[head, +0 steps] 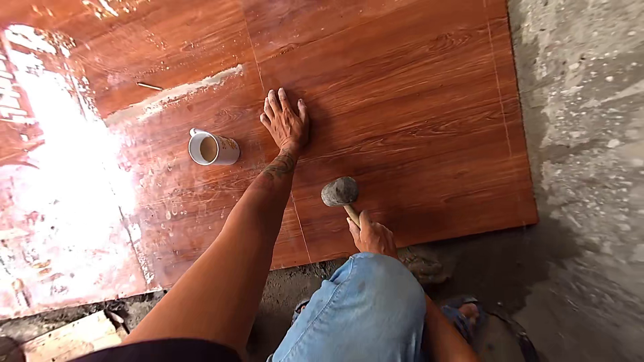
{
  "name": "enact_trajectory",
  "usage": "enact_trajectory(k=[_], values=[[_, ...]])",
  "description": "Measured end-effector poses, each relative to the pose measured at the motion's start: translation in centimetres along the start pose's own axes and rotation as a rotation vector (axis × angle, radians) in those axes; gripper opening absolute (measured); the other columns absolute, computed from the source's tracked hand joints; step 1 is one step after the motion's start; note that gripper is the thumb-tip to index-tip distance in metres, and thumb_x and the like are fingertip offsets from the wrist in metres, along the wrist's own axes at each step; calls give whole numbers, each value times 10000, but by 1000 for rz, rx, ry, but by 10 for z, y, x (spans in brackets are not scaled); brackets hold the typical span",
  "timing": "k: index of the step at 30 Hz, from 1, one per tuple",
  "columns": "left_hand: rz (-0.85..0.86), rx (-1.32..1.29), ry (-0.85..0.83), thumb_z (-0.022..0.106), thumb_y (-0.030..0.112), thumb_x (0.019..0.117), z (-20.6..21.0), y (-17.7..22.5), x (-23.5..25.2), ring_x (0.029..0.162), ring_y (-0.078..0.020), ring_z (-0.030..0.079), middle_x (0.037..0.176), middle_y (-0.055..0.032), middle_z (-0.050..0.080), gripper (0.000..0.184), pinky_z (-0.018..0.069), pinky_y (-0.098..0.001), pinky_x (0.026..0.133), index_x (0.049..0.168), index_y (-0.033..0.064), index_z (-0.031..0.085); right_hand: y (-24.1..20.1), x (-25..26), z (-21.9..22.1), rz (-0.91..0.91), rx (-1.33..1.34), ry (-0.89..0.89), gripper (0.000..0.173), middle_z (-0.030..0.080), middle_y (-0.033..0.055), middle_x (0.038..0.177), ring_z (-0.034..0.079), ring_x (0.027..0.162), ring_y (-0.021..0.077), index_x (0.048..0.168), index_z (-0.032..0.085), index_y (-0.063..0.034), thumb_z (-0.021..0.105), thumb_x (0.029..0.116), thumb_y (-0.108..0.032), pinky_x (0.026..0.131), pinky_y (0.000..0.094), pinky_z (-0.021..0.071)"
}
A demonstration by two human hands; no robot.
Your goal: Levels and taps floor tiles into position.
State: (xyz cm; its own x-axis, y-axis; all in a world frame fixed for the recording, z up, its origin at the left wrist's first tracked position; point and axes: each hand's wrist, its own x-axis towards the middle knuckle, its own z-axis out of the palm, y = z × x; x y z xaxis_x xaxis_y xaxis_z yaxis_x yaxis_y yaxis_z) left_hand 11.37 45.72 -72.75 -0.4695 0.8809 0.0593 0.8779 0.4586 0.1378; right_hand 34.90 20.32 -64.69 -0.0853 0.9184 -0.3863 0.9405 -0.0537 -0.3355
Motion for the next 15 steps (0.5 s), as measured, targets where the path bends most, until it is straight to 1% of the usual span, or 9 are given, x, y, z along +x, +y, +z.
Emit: enact_trajectory(k=[3,5,7,8,10,12,13,14,15], values=[[66,-68,-13,304,528,1045,-4,-14,-22,1546,-313,265,1663,-118,318,666,204,-566,1219,1586,145,370,-3,-6,1,40,23,-48,517,726,168,783,745,749,357,1175,689,-26,474,1048,-478,662,513,583],[107,-116,-78,295,525,1059,-11,-17,-61,1574,-337,177,1691,-147,237,693,142,-615,1234,1611,107,293,0,-11,-2,86,36,-96,529,733,167,804,748,779,361,1199,679,-35,458,1055,-494,695,522,583],[173,-87,-125,282,531,1064,-9,-35,-113,1585,-338,134,1709,-154,174,696,124,-636,1236,1635,135,245,0,-23,2,125,44,-126,523,738,163,803,748,777,362,1232,674,-42,470,1049,-487,702,531,586],[217,-55,-120,272,537,1058,-5,-44,-127,1590,-318,126,1717,-132,159,691,108,-624,1244,1643,171,236,-1,-28,3,149,50,-144,525,744,161,816,750,787,361,1254,670,-47,476,1047,-489,712,532,587],[254,-26,-98,288,565,1030,-1,-49,-135,1587,-313,139,1716,-118,173,713,114,-616,1242,1638,194,258,0,-39,6,199,56,-205,538,758,154,879,754,839,350,1292,657,-63,472,1042,-501,755,532,584],[247,4,-106,302,601,1009,-5,-50,-135,1588,-329,125,1718,-123,160,753,122,-609,1245,1641,195,247,0,-48,12,225,104,-241,529,765,155,929,760,864,333,1257,675,-54,511,1020,-497,767,536,591],[246,14,-102,309,614,1003,-5,-47,-132,1588,-335,123,1717,-125,161,767,124,-608,1247,1642,195,247,-4,-48,11,286,166,-338,520,759,177,1019,751,958,320,1278,658,-25,535,1027,-465,853,519,577],[249,23,-98,315,626,996,-6,-48,-133,1585,-347,127,1715,-132,167,779,126,-609,1245,1640,191,254,-11,-44,8,402,275,-508,499,714,216,1171,699,1114,286,1350,594,25,537,1060,-377,993,453,520],[253,29,-94,323,641,987,-6,-49,-134,1582,-361,133,1712,-141,173,796,130,-611,1242,1639,187,259,-18,-38,14,569,454,-644,450,617,249,1317,602,1225,215,1416,500,78,503,1092,-234,1079,329,435]])
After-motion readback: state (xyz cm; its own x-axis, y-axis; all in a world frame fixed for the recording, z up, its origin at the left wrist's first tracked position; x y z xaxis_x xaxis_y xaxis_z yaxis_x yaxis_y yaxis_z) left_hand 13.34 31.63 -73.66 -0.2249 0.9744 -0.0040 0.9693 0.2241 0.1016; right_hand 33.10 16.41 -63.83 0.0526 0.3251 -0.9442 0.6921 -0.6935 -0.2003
